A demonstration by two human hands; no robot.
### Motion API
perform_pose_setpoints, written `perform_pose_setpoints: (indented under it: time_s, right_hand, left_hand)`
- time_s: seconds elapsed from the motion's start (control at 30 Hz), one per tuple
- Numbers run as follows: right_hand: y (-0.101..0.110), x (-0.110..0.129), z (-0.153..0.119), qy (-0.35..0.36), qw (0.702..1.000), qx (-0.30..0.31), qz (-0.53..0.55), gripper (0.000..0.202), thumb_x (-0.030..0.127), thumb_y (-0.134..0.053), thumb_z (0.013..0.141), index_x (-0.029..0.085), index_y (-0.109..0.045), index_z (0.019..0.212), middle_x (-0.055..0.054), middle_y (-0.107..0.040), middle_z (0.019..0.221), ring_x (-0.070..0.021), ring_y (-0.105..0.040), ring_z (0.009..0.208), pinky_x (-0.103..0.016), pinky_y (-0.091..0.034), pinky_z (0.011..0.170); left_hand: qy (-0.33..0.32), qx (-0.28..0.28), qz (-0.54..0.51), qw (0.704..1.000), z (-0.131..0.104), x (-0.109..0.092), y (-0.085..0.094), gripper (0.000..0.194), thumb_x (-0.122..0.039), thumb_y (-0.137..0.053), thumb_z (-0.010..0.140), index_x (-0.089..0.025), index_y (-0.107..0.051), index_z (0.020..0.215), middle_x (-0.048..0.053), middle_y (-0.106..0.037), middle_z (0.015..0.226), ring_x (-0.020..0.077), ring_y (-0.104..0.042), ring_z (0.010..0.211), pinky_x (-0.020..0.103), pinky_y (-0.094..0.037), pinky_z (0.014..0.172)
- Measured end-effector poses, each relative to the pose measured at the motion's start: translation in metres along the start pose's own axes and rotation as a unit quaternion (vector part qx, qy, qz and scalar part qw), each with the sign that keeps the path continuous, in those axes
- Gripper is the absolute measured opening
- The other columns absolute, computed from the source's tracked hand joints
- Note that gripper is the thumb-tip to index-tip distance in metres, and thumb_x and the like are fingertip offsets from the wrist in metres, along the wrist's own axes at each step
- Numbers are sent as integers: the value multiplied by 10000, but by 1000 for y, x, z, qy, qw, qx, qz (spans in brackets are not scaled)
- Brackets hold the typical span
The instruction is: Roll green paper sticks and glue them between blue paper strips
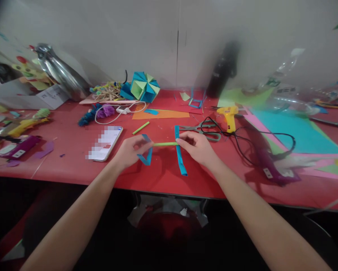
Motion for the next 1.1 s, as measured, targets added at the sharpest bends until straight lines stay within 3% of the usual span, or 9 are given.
perform_pose_setpoints:
  time_s: [0.33,0.57,0.73,0.9,1.1]
  right_hand:
    - [5,1,2,-68,992,-40,99,289,478,-667,843,220,-704,968,-41,-687,839,-170,-634,717,-323,-553,671]
    - [-2,8,-1,-60,991,19,119,213,388,-676,849,198,-710,938,-51,-688,902,-140,-618,720,-299,-532,687]
    - [-5,12,-2,-73,990,16,119,227,398,-712,819,203,-727,934,-36,-682,842,-146,-616,715,-295,-525,677]
    - [-6,9,-3,-75,992,-10,99,261,448,-735,791,209,-743,896,-23,-659,784,-143,-578,697,-299,-503,675]
    - [-4,5,-4,-62,994,-30,91,248,459,-730,793,215,-739,833,-31,-665,801,-151,-586,721,-315,-506,693]
  left_hand:
    - [104,-15,-198,975,3,7,-9,304,-461,-723,775,-161,-674,763,23,-660,704,159,-621,648,274,-500,607]
    - [168,-11,-368,915,0,4,-19,289,-400,-787,733,-150,-665,813,41,-690,756,136,-647,677,258,-502,629]
    - [189,17,-406,894,-2,2,-25,277,-385,-782,750,-145,-678,841,48,-696,783,113,-634,678,239,-484,631]
    - [186,23,-400,897,-1,4,-30,281,-381,-777,752,-143,-659,843,52,-692,808,126,-639,693,262,-494,653]
    - [192,-6,-414,890,1,6,-27,287,-373,-786,740,-149,-639,842,43,-687,784,134,-657,719,263,-504,675]
Point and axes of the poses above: each hand's wrist, its own z-axis towards the middle knuckle, its own y-axis out of the back of the hand, x = y × z, the point moved 4 cm from there along z, towards the middle knuckle
